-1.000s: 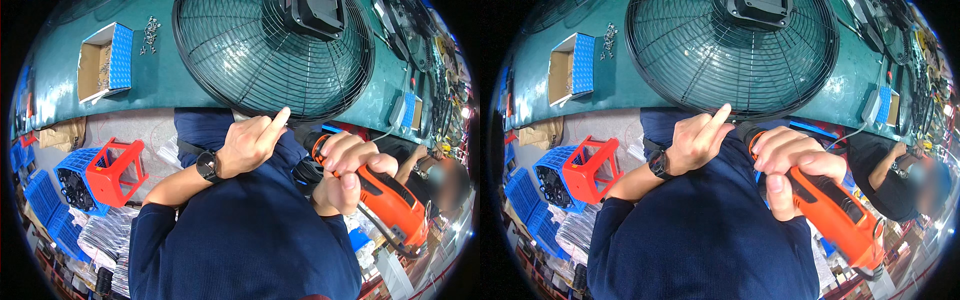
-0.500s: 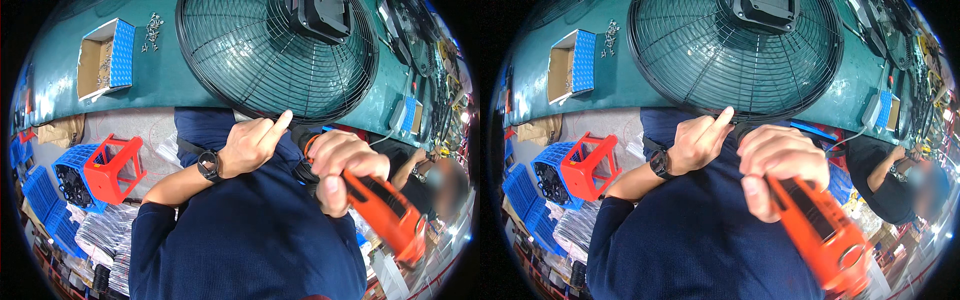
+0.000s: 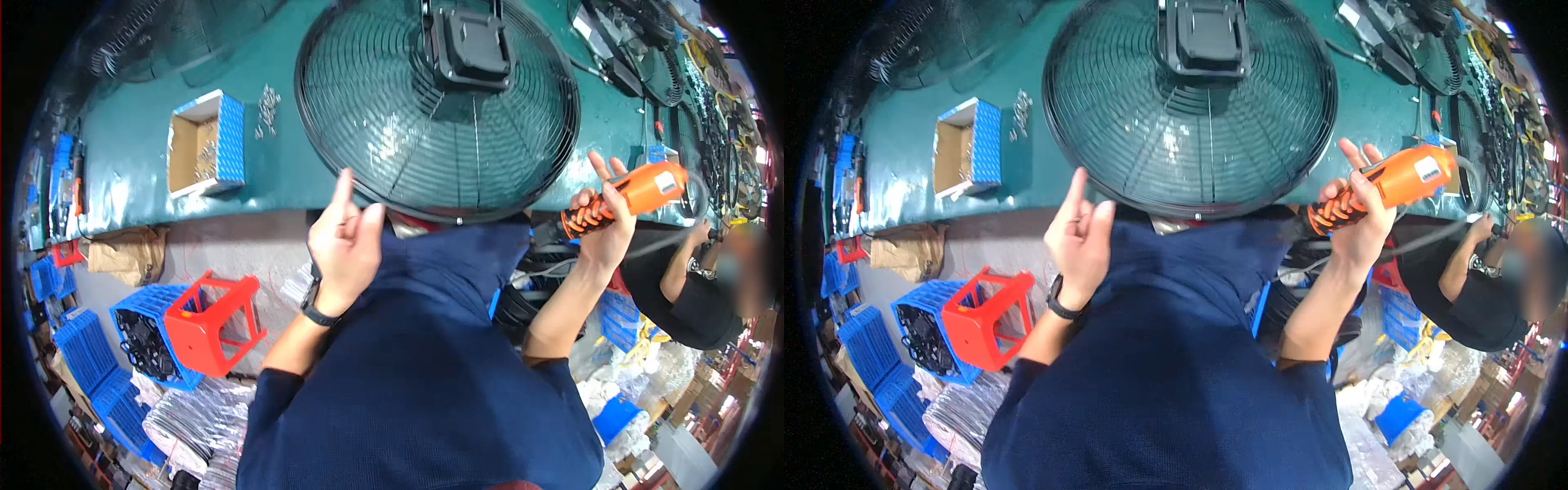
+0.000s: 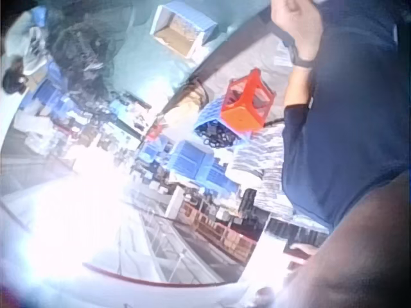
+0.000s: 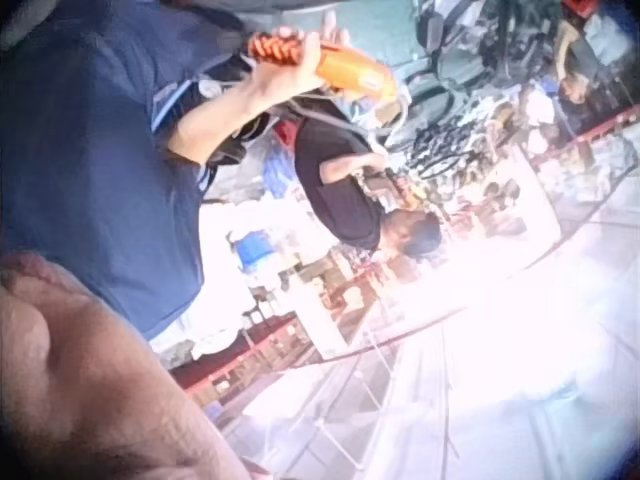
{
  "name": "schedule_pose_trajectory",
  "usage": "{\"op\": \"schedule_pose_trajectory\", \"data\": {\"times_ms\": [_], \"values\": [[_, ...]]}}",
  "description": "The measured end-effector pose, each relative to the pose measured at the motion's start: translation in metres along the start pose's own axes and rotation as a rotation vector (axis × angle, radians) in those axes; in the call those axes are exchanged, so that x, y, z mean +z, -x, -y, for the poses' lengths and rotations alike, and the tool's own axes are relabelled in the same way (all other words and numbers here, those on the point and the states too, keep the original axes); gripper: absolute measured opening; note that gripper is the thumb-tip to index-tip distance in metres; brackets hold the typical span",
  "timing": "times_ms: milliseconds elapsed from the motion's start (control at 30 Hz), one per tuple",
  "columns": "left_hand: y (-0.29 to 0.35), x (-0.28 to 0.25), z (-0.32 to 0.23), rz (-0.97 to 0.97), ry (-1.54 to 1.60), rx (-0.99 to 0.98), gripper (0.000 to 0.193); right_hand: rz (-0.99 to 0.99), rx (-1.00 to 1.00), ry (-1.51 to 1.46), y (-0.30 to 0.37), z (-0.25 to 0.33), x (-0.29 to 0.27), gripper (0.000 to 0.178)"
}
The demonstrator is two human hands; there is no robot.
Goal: Assembling protective grills and components for industrial fans at a workshop table.
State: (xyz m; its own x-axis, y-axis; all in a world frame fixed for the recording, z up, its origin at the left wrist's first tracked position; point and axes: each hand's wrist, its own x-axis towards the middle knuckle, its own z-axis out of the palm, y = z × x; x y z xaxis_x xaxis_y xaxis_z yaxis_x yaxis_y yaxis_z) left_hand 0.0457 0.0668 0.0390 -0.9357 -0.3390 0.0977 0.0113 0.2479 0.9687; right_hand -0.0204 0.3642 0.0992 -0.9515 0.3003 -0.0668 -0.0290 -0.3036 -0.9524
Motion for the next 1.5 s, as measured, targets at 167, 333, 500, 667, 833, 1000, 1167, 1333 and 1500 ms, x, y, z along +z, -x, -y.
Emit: {"op": "schedule_pose_trajectory", "data": {"times_ms": [167,333,500,667,833,1000,1167,1333,1500], "values": [[-0.029,-0.017,0.027,-0.119,0.346,-0.305,0.05,-0.044,0.227,0.042,-0.039,-0.013,-0.047,0.055],[-0.044,-0.016,0.03,-0.051,0.32,-0.337,0.027,0.043,0.288,0.171,-0.07,-0.031,-0.055,0.057],[-0.047,-0.011,0.041,-0.08,0.094,-0.178,0.022,0.082,0.306,0.241,-0.059,-0.037,-0.044,0.029],[-0.082,-0.009,0.028,-0.11,0.245,-0.284,0.043,0.014,0.28,0.227,-0.022,-0.045,-0.044,0.026],[-0.123,-0.026,0.045,-0.083,0.169,-0.26,0.048,0.051,0.291,0.232,0.013,-0.051,-0.036,0.03],[-0.156,-0.04,0.047,-0.03,0.015,-0.235,0.047,-0.029,0.294,0.005,0.005,-0.048,-0.051,0.059],[-0.216,-0.024,-0.024,0.021,0.285,-0.226,0.025,-0.077,0.287,-0.141,-0.005,-0.054,-0.067,0.061],[-0.341,0.001,-0.024,0.036,0.387,-0.436,0.062,-0.046,0.212,-0.076,-0.003,-0.06,-0.065,0.059],[-0.401,0.028,-0.016,-0.046,0.485,-0.54,0.049,-0.063,0.191,-0.126,-0.002,-0.058,-0.064,0.059]]}}
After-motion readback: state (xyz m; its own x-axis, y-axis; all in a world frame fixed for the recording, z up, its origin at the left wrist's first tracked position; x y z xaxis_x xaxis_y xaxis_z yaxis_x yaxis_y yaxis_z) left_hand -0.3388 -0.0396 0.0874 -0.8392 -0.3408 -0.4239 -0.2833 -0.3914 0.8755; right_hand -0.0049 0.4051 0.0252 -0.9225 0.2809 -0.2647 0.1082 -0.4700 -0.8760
